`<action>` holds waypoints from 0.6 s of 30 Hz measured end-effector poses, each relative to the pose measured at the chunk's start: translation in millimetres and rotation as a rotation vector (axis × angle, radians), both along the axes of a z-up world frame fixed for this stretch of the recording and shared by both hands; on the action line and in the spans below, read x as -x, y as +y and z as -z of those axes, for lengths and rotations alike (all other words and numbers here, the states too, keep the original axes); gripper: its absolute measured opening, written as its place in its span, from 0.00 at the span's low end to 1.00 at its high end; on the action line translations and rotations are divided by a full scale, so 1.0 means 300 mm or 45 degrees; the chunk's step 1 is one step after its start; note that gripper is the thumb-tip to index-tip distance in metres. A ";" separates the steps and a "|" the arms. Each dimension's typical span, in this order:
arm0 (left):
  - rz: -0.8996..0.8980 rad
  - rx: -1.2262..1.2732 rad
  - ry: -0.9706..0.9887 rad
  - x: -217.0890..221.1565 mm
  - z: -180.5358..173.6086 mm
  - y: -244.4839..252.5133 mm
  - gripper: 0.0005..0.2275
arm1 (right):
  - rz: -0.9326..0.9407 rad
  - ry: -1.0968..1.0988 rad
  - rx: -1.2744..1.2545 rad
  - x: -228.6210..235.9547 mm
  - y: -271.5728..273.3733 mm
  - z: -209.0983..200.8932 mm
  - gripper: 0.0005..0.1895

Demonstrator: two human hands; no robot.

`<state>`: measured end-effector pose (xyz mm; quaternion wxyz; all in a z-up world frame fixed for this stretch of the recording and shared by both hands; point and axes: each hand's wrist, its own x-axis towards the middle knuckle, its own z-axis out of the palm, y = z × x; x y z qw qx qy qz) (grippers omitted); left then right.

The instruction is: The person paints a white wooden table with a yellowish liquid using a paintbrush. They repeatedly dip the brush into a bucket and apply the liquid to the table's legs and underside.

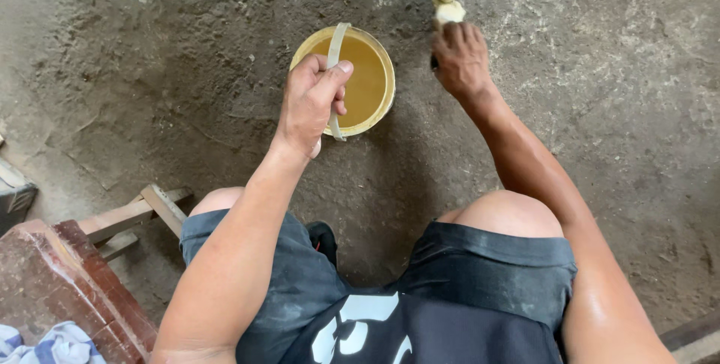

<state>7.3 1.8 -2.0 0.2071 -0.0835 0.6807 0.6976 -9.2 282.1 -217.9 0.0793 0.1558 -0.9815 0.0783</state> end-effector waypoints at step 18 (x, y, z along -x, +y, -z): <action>0.014 0.018 0.024 -0.011 -0.002 0.001 0.10 | 1.024 0.079 2.682 0.020 0.135 0.131 0.13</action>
